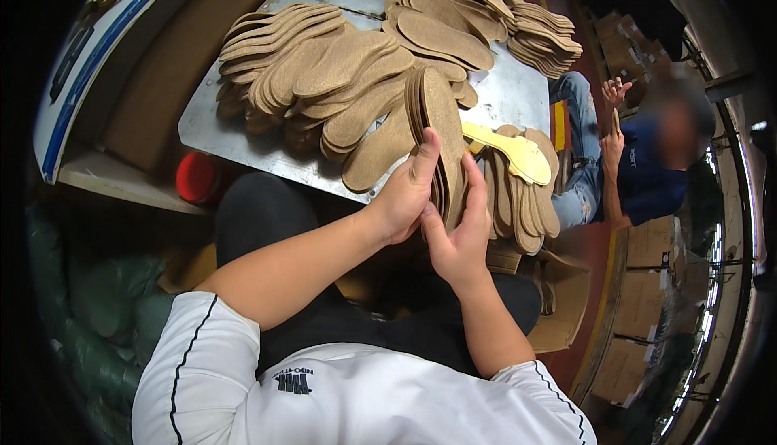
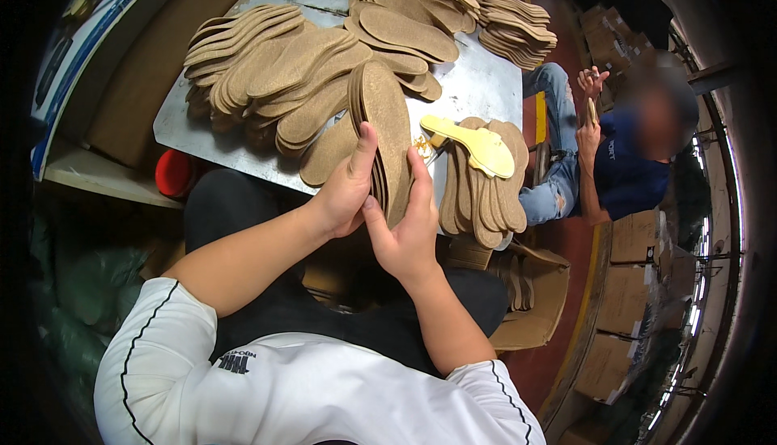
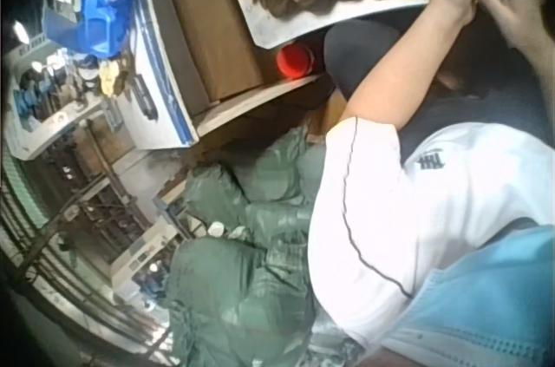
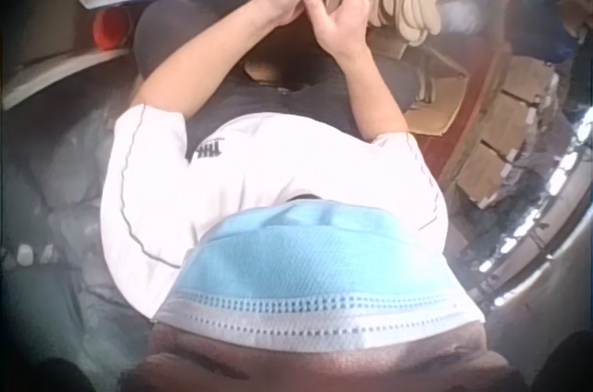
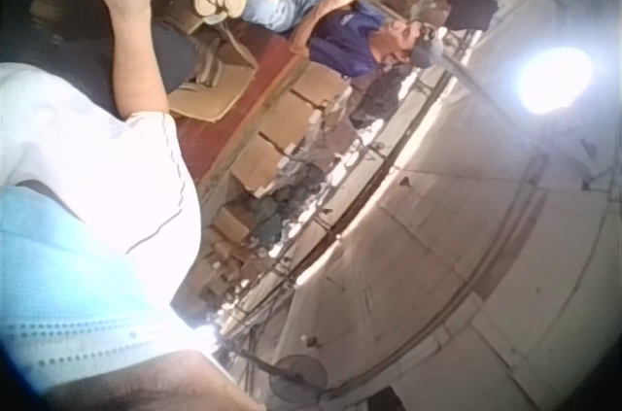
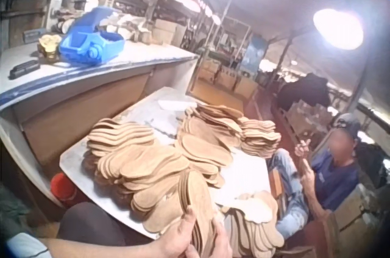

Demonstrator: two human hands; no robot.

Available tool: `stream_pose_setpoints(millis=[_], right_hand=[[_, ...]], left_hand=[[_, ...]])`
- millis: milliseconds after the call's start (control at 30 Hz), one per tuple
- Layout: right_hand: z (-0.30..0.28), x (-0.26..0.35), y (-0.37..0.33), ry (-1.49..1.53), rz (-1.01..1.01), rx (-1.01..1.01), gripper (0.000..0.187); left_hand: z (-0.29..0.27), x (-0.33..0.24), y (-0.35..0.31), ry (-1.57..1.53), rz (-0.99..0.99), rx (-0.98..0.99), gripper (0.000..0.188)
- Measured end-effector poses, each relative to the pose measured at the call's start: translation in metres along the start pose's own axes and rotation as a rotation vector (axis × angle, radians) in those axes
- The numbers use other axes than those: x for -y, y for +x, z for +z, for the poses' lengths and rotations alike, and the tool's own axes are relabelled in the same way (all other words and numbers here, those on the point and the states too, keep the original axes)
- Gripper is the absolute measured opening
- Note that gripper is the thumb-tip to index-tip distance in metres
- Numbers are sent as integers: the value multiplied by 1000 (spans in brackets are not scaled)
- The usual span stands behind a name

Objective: The person repeatedly picks up stacks of brown shoe insoles from a metal worktable, aligns them, and places them into cardboard boxes on the floor. A coworker is visible across the table working on similar items.

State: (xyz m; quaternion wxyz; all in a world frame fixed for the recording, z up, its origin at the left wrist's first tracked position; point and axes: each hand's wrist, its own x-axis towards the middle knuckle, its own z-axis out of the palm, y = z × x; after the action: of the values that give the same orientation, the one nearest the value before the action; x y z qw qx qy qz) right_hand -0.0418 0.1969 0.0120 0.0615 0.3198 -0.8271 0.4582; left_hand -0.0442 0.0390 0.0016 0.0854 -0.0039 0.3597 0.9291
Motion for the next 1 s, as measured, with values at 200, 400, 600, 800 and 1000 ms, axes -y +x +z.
stream_pose_setpoints(millis=[200, 400, 600, 800, 1000], right_hand=[[-4, 8, 29, -196, -94, 144, 118], [-12, -34, 157, 482, 187, -240, 62], [28, -140, 320, -611, 1, -40, 52], [27, -157, 353, -989, 119, 336, 72], [7, -150, 366, -579, 405, 617, 70]], left_hand=[[5, -20, -7, -90, 144, -55, 52], [-13, -53, 2, -90, 134, -255, 52], [-19, -61, 8, -143, 216, -338, 46], [-26, -64, 12, -120, 274, -367, 44], [-34, -66, 16, -147, 369, -409, 39]])
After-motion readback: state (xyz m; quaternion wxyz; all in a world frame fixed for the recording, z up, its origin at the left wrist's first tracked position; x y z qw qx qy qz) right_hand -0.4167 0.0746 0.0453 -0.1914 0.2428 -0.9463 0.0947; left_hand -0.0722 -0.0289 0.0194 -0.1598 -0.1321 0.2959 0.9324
